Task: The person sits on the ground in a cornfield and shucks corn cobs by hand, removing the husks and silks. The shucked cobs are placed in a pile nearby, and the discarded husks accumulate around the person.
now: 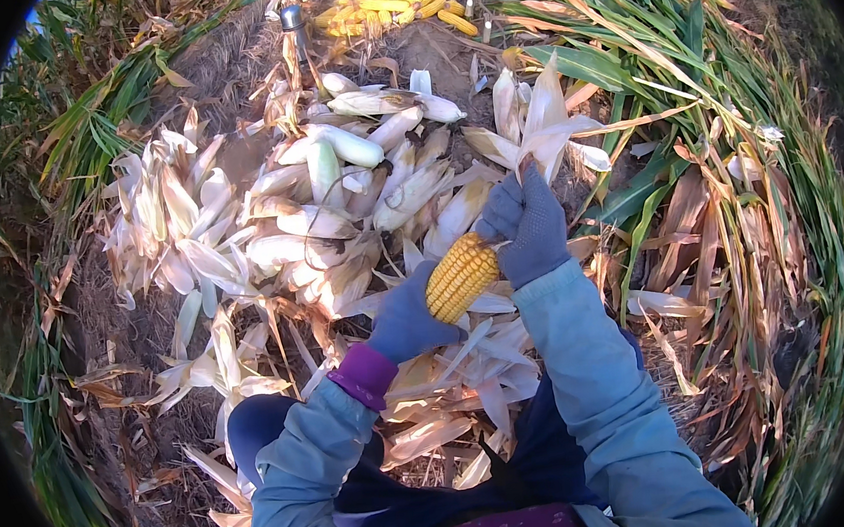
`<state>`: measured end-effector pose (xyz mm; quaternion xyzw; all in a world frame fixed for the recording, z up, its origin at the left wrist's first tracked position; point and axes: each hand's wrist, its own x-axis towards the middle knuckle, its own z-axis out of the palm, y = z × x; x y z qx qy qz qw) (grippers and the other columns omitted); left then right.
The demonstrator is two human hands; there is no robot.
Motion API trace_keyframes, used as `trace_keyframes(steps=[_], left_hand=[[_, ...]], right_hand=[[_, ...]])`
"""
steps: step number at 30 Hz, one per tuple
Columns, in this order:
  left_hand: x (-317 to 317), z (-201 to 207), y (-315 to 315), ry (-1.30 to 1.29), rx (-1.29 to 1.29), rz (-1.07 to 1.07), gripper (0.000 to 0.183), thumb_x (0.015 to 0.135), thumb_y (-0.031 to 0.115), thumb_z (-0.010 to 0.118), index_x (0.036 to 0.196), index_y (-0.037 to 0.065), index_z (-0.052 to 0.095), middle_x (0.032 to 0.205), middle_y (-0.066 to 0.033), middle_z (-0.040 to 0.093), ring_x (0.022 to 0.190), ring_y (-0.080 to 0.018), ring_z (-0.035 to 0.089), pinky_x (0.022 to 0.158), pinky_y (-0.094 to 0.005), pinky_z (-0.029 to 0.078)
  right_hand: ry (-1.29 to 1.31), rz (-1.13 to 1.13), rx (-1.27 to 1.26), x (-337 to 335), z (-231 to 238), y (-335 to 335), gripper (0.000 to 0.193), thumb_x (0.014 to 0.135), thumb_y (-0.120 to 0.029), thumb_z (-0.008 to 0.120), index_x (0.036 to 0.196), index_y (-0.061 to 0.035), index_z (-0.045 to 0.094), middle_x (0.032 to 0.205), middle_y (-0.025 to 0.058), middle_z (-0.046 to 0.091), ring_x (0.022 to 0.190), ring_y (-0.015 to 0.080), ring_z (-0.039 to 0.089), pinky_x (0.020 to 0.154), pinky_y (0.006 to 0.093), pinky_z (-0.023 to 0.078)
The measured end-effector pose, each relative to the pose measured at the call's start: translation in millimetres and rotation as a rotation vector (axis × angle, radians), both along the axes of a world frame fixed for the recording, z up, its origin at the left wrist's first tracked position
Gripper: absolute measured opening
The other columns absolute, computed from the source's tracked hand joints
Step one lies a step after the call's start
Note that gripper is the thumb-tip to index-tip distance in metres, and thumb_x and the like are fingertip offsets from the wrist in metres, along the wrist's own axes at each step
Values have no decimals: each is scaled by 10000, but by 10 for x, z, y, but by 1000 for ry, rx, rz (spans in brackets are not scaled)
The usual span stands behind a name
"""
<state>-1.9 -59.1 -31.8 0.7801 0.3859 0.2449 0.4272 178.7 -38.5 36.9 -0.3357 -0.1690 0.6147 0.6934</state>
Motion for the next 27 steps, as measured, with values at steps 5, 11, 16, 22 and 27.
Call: trace_keyframes(steps=[5, 11, 16, 22, 27], left_hand=[[183, -51, -246, -609, -1022, -213, 635, 651, 175, 747, 1193, 3, 464, 1002, -140, 600, 921, -262, 607, 839, -387, 494], [113, 173, -244, -634, -1281, -54, 479, 727, 223, 692, 1091, -27, 508, 882, -139, 597, 747, -249, 625, 661, -342, 539], [-133, 79, -157, -695, -1199, 408, 387, 739, 216, 716, 1013, 14, 531, 811, -87, 577, 700, -198, 603, 631, -320, 520], [-205, 160, -32, -786, -818, 512, 380, 708, 117, 747, 1011, 11, 543, 853, -66, 604, 725, -167, 599, 639, -300, 495], [-229, 230, 7, -812, -717, 506, 360, 751, 155, 725, 1021, -4, 547, 879, -73, 614, 754, -172, 611, 669, -290, 497]], right_hand=[[286, 55, 254, 92, 21, 72, 454, 987, -450, 276, 622, -181, 307, 502, -63, 202, 406, 79, 158, 418, 264, 176], [222, 18, 330, 421, 15, 140, 443, 990, -432, 290, 623, -187, 321, 497, -70, 201, 405, 71, 166, 407, 248, 165], [-341, -336, -73, 880, -15, 90, 348, 914, -381, 520, 660, -170, 412, 483, -64, 273, 410, 66, 230, 400, 246, 223], [-1980, 894, -331, 505, -760, -187, 750, 645, -458, 727, 1270, -135, 470, 1185, 152, 548, 1084, 350, 539, 912, 431, 426], [-1365, 865, 45, 167, -664, -249, 727, 762, -309, 708, 1358, -99, 348, 1288, 145, 446, 1154, 276, 480, 953, 386, 415]])
